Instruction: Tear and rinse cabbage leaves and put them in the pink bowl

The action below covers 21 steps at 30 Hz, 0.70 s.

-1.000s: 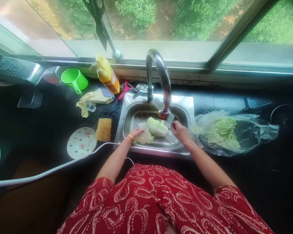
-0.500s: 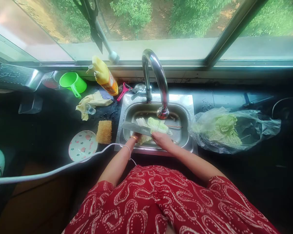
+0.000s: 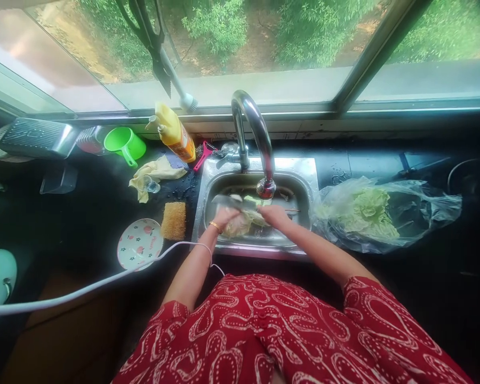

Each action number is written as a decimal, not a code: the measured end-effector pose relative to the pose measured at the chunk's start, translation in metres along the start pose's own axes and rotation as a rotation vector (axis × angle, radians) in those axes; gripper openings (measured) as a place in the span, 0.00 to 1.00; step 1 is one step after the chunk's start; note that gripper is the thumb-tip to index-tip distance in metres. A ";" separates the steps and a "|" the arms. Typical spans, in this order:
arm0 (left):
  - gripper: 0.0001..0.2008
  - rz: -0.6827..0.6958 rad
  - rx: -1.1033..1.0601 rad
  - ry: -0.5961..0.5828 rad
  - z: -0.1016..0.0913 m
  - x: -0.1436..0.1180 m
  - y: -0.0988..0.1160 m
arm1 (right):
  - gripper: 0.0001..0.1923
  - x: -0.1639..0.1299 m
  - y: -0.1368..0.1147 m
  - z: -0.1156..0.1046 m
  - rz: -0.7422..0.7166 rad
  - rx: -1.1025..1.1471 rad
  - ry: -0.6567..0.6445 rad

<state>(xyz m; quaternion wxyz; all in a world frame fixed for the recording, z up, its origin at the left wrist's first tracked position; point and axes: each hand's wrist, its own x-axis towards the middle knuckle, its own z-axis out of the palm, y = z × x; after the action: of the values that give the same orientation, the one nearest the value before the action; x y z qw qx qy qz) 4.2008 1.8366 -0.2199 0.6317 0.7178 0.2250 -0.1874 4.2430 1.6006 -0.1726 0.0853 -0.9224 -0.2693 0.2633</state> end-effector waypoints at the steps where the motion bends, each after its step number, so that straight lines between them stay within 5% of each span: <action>1: 0.22 -0.016 -0.026 -0.016 -0.001 -0.002 0.002 | 0.17 0.000 0.007 -0.003 0.056 -0.015 0.003; 11: 0.29 0.004 -0.295 -0.107 -0.003 -0.013 0.038 | 0.18 -0.023 0.063 -0.027 0.489 -0.061 0.380; 15: 0.30 0.046 -0.288 -0.232 0.017 -0.011 0.055 | 0.16 -0.017 0.085 -0.024 0.643 0.032 0.476; 21: 0.27 0.089 -0.181 -0.324 0.058 0.000 0.068 | 0.17 0.005 0.101 -0.023 0.772 0.183 0.443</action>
<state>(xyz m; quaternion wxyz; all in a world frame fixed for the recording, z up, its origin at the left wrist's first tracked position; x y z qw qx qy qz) 4.2402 1.7722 -0.1716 0.7293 0.6276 0.1044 -0.2516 4.3044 1.5175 -0.1856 0.1178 -0.9780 0.1436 0.0947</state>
